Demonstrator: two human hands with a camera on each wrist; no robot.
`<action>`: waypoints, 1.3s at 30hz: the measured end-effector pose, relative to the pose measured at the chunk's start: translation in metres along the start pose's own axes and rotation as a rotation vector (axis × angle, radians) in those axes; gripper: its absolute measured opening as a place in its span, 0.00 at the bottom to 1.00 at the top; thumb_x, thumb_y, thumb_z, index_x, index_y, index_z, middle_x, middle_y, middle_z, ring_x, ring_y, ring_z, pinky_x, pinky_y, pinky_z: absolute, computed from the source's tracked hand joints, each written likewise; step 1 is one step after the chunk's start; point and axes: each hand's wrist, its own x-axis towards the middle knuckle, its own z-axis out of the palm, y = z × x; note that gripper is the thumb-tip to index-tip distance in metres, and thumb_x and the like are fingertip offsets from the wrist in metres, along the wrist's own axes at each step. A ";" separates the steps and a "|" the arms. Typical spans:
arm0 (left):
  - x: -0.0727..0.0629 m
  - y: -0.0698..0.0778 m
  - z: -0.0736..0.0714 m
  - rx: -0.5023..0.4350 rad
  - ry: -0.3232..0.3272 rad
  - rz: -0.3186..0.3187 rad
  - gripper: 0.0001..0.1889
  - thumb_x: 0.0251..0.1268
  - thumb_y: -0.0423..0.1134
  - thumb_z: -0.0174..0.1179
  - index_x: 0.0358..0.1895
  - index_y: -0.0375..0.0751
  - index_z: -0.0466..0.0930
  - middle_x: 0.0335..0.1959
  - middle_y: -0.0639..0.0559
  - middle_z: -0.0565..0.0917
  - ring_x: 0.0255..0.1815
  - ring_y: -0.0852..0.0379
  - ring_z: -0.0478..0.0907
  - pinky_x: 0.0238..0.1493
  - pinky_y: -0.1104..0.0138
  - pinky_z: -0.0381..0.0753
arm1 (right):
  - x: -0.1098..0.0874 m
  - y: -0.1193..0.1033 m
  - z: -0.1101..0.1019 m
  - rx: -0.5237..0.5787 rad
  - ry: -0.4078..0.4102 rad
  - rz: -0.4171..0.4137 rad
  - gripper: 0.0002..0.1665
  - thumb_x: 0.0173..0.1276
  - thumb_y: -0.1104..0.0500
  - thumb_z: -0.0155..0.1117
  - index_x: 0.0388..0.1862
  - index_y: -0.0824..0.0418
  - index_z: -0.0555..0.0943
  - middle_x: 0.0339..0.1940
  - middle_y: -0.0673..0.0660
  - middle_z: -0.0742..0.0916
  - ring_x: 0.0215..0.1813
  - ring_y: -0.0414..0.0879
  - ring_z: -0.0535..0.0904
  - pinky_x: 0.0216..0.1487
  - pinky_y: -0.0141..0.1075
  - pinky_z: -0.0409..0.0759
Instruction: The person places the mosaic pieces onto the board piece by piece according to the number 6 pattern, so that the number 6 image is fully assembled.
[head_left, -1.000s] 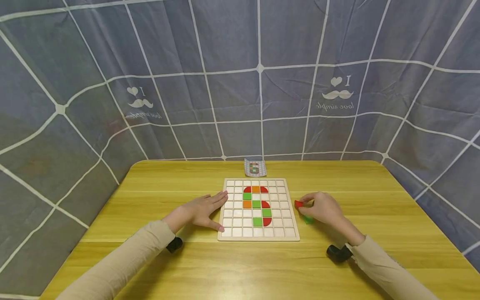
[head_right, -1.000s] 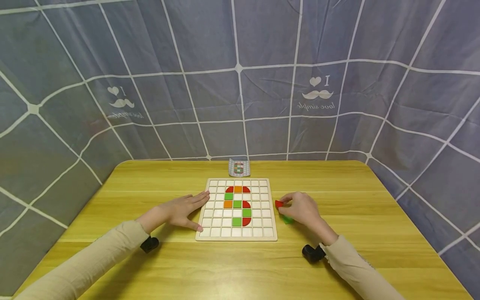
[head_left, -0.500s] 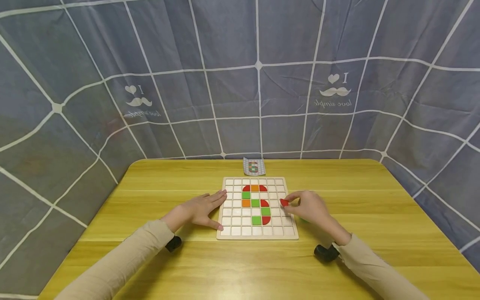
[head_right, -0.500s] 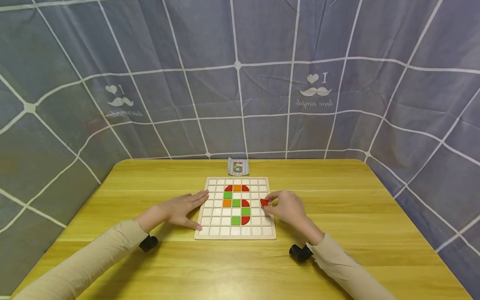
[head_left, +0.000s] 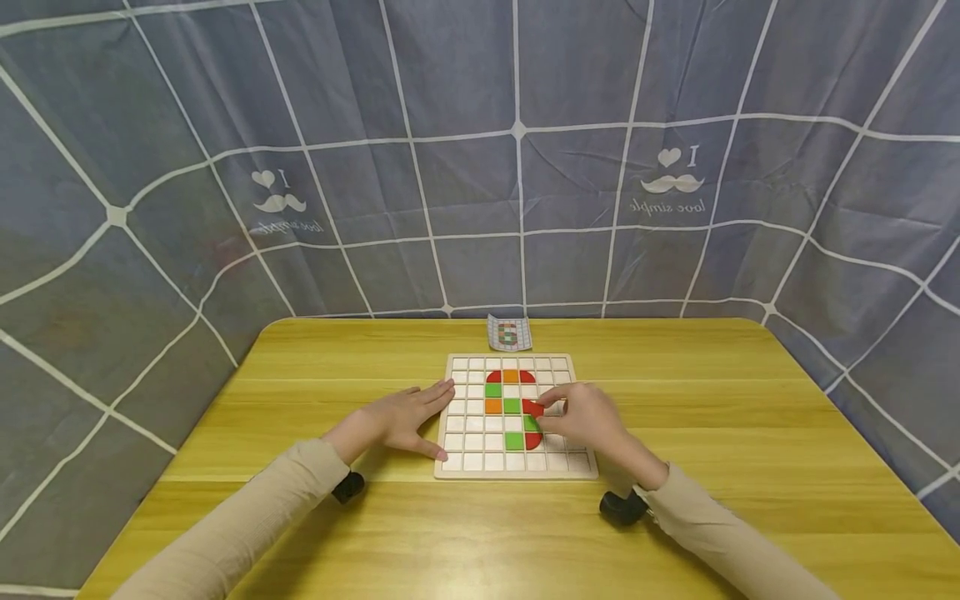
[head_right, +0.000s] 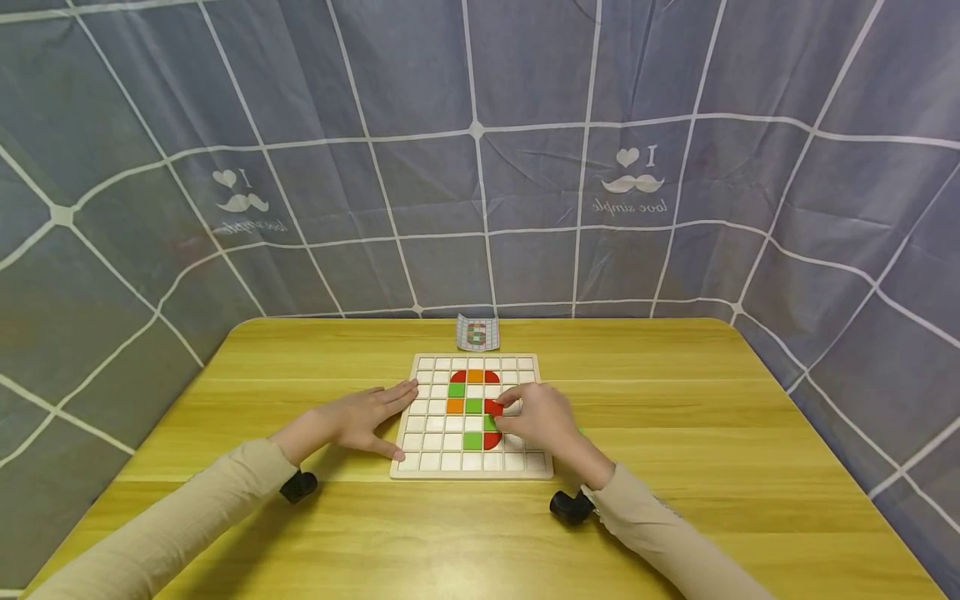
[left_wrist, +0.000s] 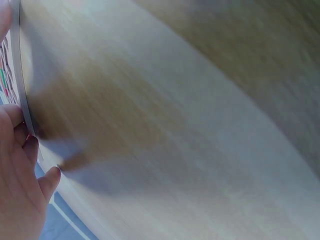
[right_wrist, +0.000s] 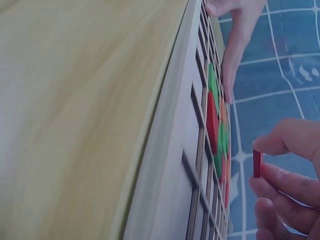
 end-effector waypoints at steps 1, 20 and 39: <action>0.000 0.000 0.000 0.000 0.000 0.000 0.55 0.56 0.71 0.55 0.78 0.42 0.41 0.80 0.48 0.40 0.80 0.50 0.45 0.77 0.51 0.51 | 0.000 -0.002 0.002 0.002 -0.003 -0.007 0.13 0.52 0.54 0.72 0.38 0.53 0.88 0.23 0.47 0.86 0.20 0.38 0.71 0.18 0.29 0.61; 0.000 -0.001 0.000 0.013 0.020 0.012 0.55 0.57 0.69 0.57 0.78 0.39 0.43 0.80 0.45 0.42 0.80 0.49 0.45 0.77 0.50 0.53 | 0.003 -0.023 0.021 -0.002 -0.046 -0.088 0.11 0.51 0.52 0.75 0.35 0.52 0.89 0.30 0.44 0.89 0.20 0.36 0.70 0.19 0.28 0.64; 0.000 -0.001 0.002 0.015 0.022 0.002 0.55 0.56 0.71 0.55 0.78 0.42 0.42 0.80 0.48 0.41 0.80 0.52 0.44 0.77 0.52 0.53 | 0.005 -0.037 0.038 -0.076 -0.080 -0.155 0.09 0.48 0.52 0.78 0.31 0.50 0.89 0.30 0.44 0.88 0.34 0.38 0.77 0.27 0.28 0.73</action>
